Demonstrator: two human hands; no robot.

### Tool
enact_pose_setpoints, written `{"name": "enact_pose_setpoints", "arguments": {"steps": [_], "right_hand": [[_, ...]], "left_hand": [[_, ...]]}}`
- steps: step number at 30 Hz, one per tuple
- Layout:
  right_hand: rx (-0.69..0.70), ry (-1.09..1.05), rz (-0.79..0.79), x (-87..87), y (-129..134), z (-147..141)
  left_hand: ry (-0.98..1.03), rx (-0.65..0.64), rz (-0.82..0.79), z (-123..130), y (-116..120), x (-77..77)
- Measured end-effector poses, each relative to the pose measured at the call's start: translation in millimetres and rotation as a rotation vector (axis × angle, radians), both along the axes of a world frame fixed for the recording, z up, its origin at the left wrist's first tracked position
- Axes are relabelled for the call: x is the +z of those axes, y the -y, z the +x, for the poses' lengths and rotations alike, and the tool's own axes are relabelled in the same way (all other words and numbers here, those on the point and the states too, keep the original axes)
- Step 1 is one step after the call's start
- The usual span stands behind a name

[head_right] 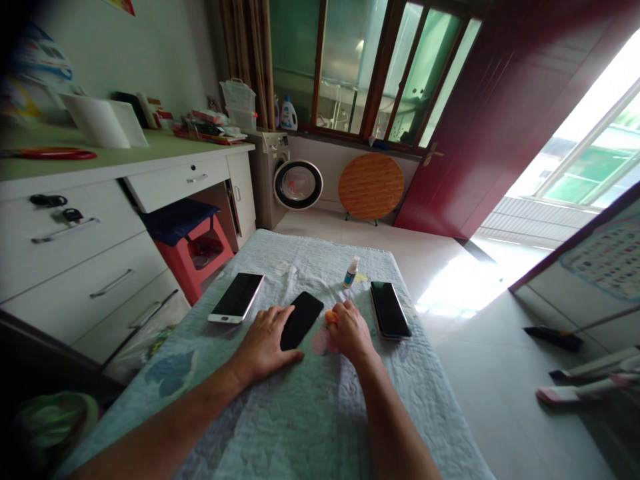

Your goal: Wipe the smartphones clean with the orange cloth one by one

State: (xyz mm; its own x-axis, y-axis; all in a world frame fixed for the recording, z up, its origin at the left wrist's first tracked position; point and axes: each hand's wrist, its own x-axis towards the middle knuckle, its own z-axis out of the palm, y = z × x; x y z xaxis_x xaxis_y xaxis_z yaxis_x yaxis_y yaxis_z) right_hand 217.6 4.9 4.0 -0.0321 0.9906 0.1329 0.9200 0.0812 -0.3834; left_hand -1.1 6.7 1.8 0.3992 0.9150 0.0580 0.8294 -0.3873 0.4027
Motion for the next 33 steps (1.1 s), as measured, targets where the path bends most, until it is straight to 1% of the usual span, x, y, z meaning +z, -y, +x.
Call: {"name": "enact_pose_setpoints", "arguments": {"steps": [4,8,10,13,15,17,20,23,25,27,31,33], "right_hand": [[0.007,-0.017,0.019,-2.7,-1,2],[0.006,-0.030,0.045,-4.0,-2,4],[-0.010,-0.040,0.064,-3.3,-2,4],[-0.030,-0.091,0.107,-1.2,-3,4],[-0.043,-0.176,0.137,-0.6,-4,3],[-0.081,-0.312,0.143,-1.7,-6,2],[-0.123,-0.574,0.101,-6.4,-8,1],[-0.076,-0.763,0.041,-11.6,-9,-1],[-0.045,-0.784,0.015,-13.5,-9,-2],[-0.038,-0.733,0.018,-13.7,-9,-3],[-0.028,-0.576,0.105,-9.9,-7,-8],[-0.013,-0.558,0.120,-7.3,-5,-11]], "left_hand": [[-0.009,-0.153,-0.124,-13,-3,5.9],[0.111,-0.280,-0.205,-23,-7,9.6],[0.179,-0.314,-0.223,-24,-6,9.8],[0.220,-0.291,-0.245,-20,-4,9.4],[0.215,-0.256,-0.238,-15,-2,9.2],[0.208,-0.241,-0.209,-11,0,8.9],[0.191,-0.226,-0.140,-5,3,8.1],[0.172,-0.203,-0.076,-2,6,7.0],[0.157,-0.193,-0.054,0,8,6.6],[0.146,-0.194,-0.043,0,9,6.2],[0.138,-0.204,-0.026,0,9,5.6],[0.134,-0.209,-0.024,-1,9,5.5]]}}
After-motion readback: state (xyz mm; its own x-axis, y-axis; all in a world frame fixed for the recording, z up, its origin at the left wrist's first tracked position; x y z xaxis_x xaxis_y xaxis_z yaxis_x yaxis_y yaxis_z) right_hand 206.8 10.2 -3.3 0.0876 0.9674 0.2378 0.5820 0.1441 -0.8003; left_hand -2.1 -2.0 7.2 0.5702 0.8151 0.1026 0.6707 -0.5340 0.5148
